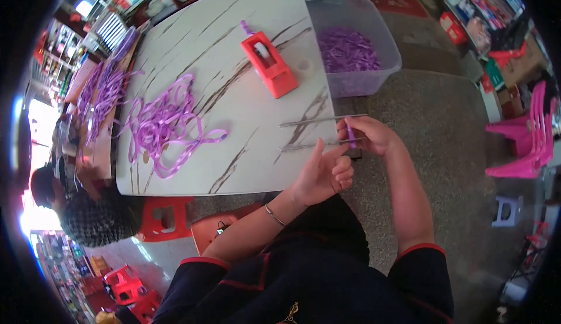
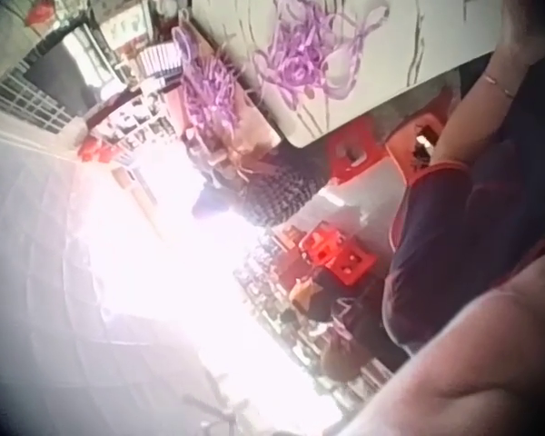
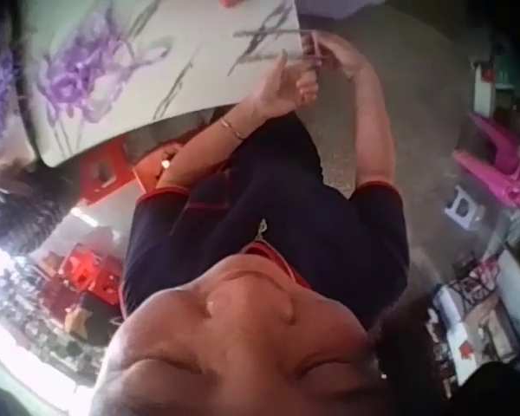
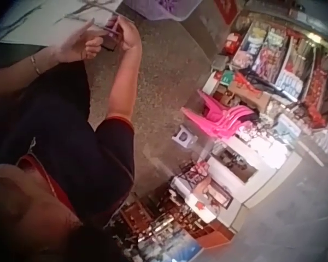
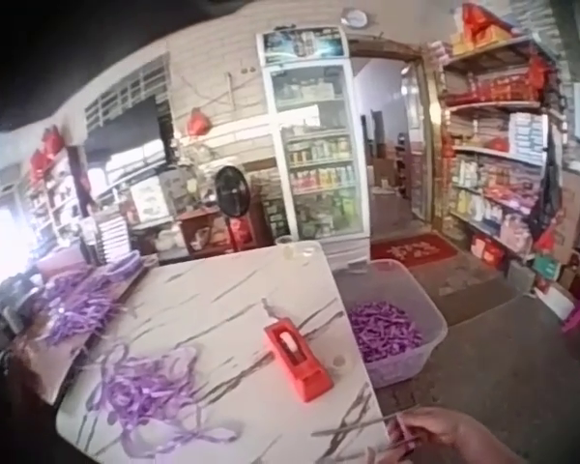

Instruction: Making decorative bows from purple ribbon using a simple wire jig and tape.

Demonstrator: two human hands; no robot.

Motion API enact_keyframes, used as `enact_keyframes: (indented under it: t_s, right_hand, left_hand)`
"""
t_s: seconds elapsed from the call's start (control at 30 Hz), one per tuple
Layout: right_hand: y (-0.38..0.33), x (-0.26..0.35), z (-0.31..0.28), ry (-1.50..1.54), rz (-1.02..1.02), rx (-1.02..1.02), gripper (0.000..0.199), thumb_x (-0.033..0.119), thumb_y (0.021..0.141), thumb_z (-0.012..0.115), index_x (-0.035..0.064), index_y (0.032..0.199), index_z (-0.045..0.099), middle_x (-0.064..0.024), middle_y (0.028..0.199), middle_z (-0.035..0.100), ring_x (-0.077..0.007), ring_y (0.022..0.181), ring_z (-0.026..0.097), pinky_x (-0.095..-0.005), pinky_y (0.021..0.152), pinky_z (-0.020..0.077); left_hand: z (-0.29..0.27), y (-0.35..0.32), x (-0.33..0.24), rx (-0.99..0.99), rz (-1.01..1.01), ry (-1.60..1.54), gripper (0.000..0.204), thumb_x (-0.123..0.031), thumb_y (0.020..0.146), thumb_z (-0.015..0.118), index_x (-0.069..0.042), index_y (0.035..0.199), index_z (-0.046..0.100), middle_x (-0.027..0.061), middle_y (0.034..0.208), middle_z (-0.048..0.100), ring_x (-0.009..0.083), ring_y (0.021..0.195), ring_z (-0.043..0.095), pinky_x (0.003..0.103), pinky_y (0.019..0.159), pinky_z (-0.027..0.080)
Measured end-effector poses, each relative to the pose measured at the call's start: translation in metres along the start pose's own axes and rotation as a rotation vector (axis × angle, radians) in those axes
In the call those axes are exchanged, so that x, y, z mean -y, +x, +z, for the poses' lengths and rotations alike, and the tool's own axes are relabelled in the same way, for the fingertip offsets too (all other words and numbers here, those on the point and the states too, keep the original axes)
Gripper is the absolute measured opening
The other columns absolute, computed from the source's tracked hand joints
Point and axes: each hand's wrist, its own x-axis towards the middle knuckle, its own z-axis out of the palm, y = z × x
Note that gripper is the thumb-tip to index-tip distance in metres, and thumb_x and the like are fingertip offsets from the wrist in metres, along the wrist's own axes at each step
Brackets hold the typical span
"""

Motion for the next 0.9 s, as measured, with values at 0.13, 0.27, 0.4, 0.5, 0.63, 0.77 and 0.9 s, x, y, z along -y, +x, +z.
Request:
enact_keyframes:
  t_s: [0.13,0.27,0.4,0.5,0.63,0.77,0.9]
  right_hand:
    - [0.002,-0.003,-0.009,0.009,0.001,0.09,0.023,0.033,0.091,0.05,0.0113,0.091,0.057,0.0034,0.074,0.056,-0.0105,0.073,0.053,-0.027,0.066,0.0432]
    - [-0.014,-0.005,-0.038,0.182,-0.003,0.033,0.021,0.03,0.092,0.048,0.0111,0.084,0.054,0.0033,0.065,0.051,-0.0102,0.063,0.05,-0.0261,0.054,0.0385]
    - [-0.043,0.018,-0.07,-0.451,-0.07,-0.36,0.019,0.024,0.088,0.055,0.0073,0.08,0.059,0.0024,0.068,0.055,-0.0094,0.063,0.051,-0.0245,0.057,0.0394]
    - [-0.045,0.053,-0.062,-0.927,-0.138,-0.502,0.021,0.022,0.086,0.057,0.0039,0.076,0.059,0.0015,0.067,0.054,-0.0073,0.062,0.049,-0.0243,0.057,0.0388]
    - [0.01,0.116,-0.008,-1.104,-0.288,-0.365,0.023,0.021,0.087,0.056,0.0023,0.074,0.057,0.0009,0.065,0.054,-0.0065,0.063,0.05,-0.0242,0.059,0.0393]
    - [0.1,0.17,0.023,-1.165,-0.694,-0.32,0.021,0.021,0.088,0.056,0.0011,0.081,0.057,0.0014,0.07,0.055,-0.0063,0.065,0.048,-0.0235,0.06,0.0402]
    - [0.135,0.21,0.088,-1.025,-0.815,-0.39,0.025,0.023,0.085,0.055,0.0,0.094,0.062,-0.0046,0.077,0.064,-0.0103,0.066,0.056,-0.0256,0.062,0.0445]
  left_hand:
    - [0.005,-0.014,-0.003,-0.085,-0.148,0.269,0.058,-0.055,0.093,0.026,-0.008,0.125,0.039,-0.0005,0.067,0.041,0.0118,0.063,0.041,0.025,0.061,0.036]
    - [0.027,-0.057,-0.031,-0.043,-0.089,0.856,0.046,-0.036,0.096,0.036,-0.008,0.133,0.038,-0.0001,0.071,0.045,0.0093,0.068,0.043,0.023,0.068,0.038]
    - [0.037,-0.119,-0.089,-0.384,0.231,1.416,0.034,-0.019,0.093,0.048,-0.006,0.123,0.049,-0.0007,0.074,0.047,0.0068,0.068,0.042,0.023,0.065,0.04]
    - [0.02,-0.153,-0.128,-0.773,0.538,1.718,0.025,-0.008,0.084,0.058,-0.003,0.109,0.058,0.0,0.07,0.048,0.0072,0.063,0.043,0.024,0.058,0.04]
    - [0.009,-0.169,-0.155,-0.989,0.75,2.058,0.024,-0.003,0.076,0.065,-0.003,0.1,0.061,0.0032,0.068,0.05,0.0109,0.06,0.047,0.026,0.056,0.041]
    - [0.006,-0.155,-0.157,-0.939,0.726,2.255,0.024,-0.007,0.07,0.069,-0.006,0.092,0.062,0.0078,0.075,0.055,0.021,0.067,0.054,0.032,0.061,0.044]
    - [-0.004,-0.149,-0.154,-1.016,0.646,2.453,0.022,-0.015,0.067,0.071,-0.009,0.087,0.061,0.0073,0.083,0.053,0.0274,0.085,0.054,0.038,0.07,0.045]
